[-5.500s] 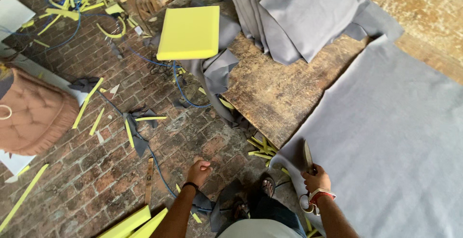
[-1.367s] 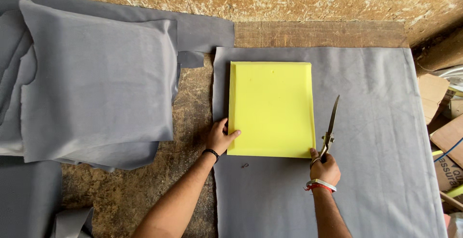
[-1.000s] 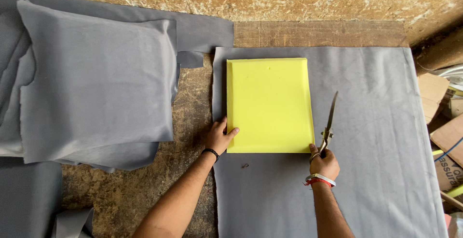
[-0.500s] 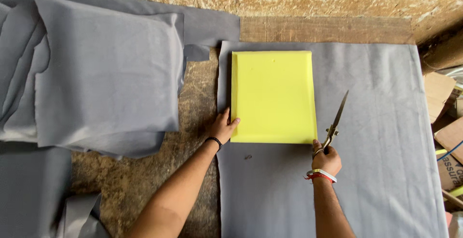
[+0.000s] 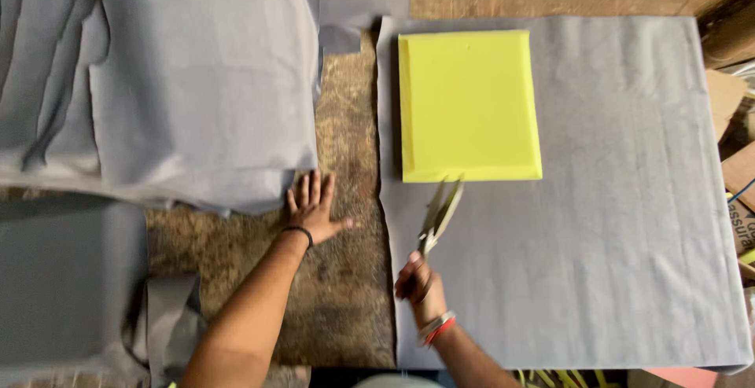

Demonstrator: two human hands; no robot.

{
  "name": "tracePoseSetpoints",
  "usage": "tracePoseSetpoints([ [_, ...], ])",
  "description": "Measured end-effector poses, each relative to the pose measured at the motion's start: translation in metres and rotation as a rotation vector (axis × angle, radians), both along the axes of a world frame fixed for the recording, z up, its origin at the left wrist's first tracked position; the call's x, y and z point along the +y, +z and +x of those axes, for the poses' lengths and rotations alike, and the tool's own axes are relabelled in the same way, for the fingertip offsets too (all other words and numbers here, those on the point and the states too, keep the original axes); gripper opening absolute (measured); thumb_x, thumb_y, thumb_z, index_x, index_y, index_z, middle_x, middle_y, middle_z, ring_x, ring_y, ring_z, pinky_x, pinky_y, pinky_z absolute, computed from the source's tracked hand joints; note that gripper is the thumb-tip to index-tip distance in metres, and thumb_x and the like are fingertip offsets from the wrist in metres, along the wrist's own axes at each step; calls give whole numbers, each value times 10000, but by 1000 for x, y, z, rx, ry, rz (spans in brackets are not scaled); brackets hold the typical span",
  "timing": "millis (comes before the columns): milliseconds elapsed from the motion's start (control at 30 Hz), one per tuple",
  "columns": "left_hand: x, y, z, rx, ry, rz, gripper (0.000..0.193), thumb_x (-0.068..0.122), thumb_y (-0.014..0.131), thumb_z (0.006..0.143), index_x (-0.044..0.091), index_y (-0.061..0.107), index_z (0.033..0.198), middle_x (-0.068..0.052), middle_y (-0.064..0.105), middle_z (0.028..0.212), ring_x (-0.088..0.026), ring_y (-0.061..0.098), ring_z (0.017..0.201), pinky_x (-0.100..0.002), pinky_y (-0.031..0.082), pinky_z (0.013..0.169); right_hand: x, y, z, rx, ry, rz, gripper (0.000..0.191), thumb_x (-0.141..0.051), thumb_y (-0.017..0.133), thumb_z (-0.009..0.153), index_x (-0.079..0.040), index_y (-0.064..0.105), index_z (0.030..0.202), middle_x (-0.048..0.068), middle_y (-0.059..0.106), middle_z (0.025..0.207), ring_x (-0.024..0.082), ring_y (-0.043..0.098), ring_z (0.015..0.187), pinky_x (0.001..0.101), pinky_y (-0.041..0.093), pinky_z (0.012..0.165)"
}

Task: The person lays gray fabric on a workbench, places yellow foam pieces on it, and cuts the fabric around each foam piece with scissors, trimming excess material. They work on square foam blocks and then a long foam bar, repositioning the foam and fabric between cuts.

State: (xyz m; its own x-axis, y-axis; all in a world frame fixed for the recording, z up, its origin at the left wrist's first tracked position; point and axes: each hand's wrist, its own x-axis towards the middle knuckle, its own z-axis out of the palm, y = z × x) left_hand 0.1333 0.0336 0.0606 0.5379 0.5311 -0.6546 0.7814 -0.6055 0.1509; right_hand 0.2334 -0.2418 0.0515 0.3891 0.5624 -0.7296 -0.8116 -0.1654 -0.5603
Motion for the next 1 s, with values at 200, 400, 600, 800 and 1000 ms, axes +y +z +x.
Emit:
tracePoseSetpoints([
  [200, 14, 9, 1, 157, -306, -111, 1540, 680, 853, 698, 209, -304, 1599, -231, -374, 1644, -413, -316, 1523, -665, -117, 1207, 73, 15, -80, 128, -162, -112, 475, -534, 664, 897, -104, 513, 760, 75, 507, 645, 248, 537, 585, 386, 436, 546],
  [400, 30, -1, -15, 9, -419, -141, 1474, 603, 878, 684, 284, -220, 1615, -170, -319, 1684, -393, -271, 1552, -632, -72, 1236, 118, 1, -102, 79, -500, -85, 455, -492, 698, 895, -188, 418, 703, -24, 394, 568, 163, 404, 490, 358, 349, 500],
  [600, 27, -4, -9, 82, -464, -165, 1470, 633, 833, 745, 256, -307, 1591, -188, -390, 1651, -414, -339, 1524, -665, -115, 1213, 113, -21, 5, -2, -983, -177, 479, -448, 724, 921, -192, 394, 686, -43, 365, 554, 130, 363, 462, 304, 322, 456],
  [800, 26, -7, -7, 122, -472, -225, 1451, 633, 813, 766, 252, -325, 1582, -184, -442, 1619, -411, -387, 1499, -679, -154, 1198, 141, -43, 56, -42, -877, -272, 461, -463, 744, 901, -135, 470, 728, 1, 402, 575, 157, 400, 474, 317, 325, 453],
  [1000, 28, -14, -8, 155, -482, -266, 1442, 653, 784, 776, 243, -352, 1565, -207, -481, 1585, -425, -420, 1468, -705, -181, 1165, 159, -48, 50, -53, -879, -320, 431, -447, 753, 902, -116, 516, 761, 21, 459, 594, 169, 458, 490, 333, 383, 449],
])
